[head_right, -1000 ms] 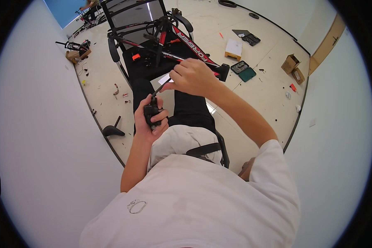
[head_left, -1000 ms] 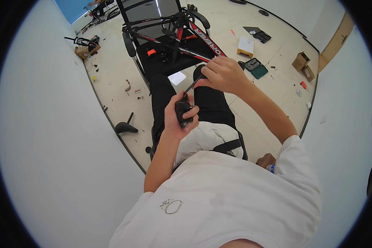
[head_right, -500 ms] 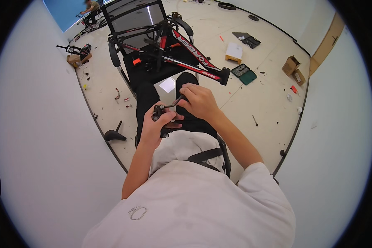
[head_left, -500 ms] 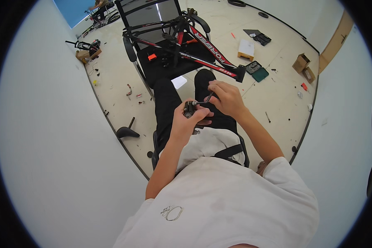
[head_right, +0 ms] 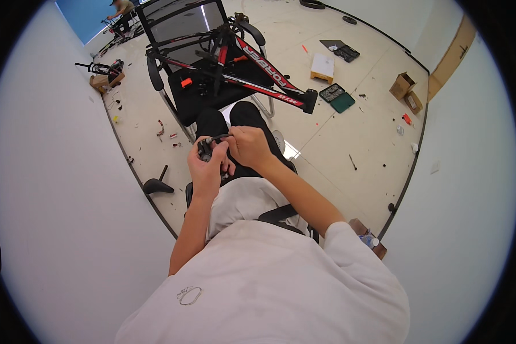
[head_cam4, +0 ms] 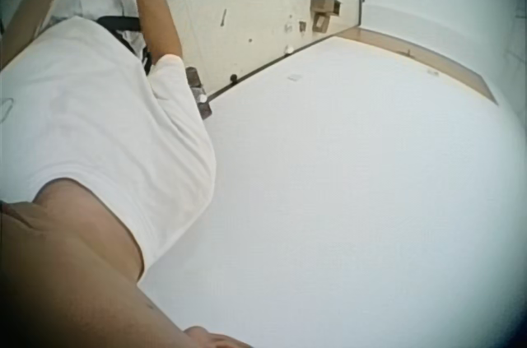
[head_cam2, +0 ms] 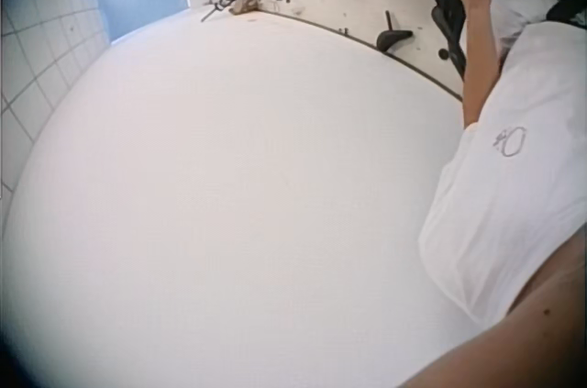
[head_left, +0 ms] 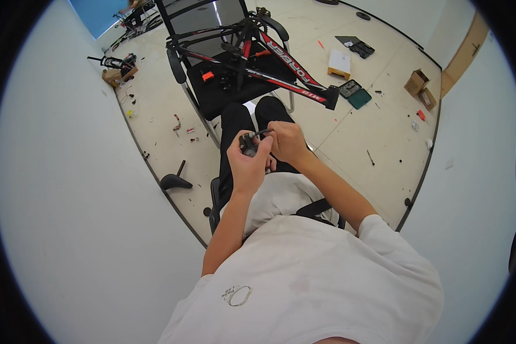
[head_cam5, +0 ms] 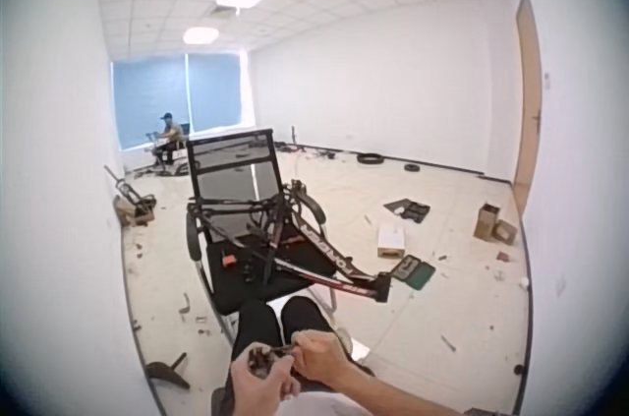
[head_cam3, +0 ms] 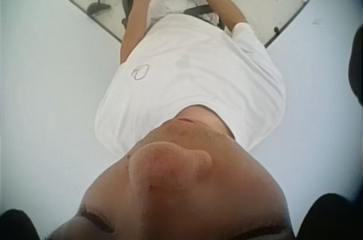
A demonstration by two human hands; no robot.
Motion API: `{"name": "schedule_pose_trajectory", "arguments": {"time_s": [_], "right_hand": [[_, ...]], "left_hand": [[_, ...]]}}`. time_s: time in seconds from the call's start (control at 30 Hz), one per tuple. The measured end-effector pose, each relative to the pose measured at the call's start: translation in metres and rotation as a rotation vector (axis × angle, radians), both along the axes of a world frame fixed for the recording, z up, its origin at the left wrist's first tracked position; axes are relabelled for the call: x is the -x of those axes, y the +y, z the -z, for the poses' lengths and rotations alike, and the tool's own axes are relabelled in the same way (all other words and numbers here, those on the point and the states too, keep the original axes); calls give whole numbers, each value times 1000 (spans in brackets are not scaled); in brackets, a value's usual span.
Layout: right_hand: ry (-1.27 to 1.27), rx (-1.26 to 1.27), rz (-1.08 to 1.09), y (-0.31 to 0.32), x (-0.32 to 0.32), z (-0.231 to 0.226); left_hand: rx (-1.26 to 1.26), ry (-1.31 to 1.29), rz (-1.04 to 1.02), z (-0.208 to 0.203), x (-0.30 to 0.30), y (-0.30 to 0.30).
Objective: The person sits in a chair and assembles a bicycle derailleur, using an Allen key to tighten screws and attach components. The person holds the derailleur in their hands and manipulates small parts while seated.
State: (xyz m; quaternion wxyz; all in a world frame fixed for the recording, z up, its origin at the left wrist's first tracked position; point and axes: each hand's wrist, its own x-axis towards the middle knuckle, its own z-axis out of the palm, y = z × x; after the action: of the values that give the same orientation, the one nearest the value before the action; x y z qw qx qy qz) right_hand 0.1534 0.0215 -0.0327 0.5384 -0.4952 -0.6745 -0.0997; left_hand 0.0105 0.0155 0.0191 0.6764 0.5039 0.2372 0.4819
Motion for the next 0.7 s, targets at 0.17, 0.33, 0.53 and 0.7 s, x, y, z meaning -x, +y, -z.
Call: {"name": "schedule_pose_trajectory", "arguments": {"time_s": [0.17, 0.33, 0.53, 0.7], "right_hand": [[253, 371, -137, 2, 24, 5], [152, 446, -87, 0, 21, 3], [597, 560, -331, -1, 9, -15], [461, 264, -311, -17, 4, -87]], "left_hand": [[-43, 86, -88, 19, 4, 27], [-52, 149, -36, 29, 7, 44], [63, -108, 276, -19, 19, 48], [146, -214, 392, -67, 21, 31]]}}
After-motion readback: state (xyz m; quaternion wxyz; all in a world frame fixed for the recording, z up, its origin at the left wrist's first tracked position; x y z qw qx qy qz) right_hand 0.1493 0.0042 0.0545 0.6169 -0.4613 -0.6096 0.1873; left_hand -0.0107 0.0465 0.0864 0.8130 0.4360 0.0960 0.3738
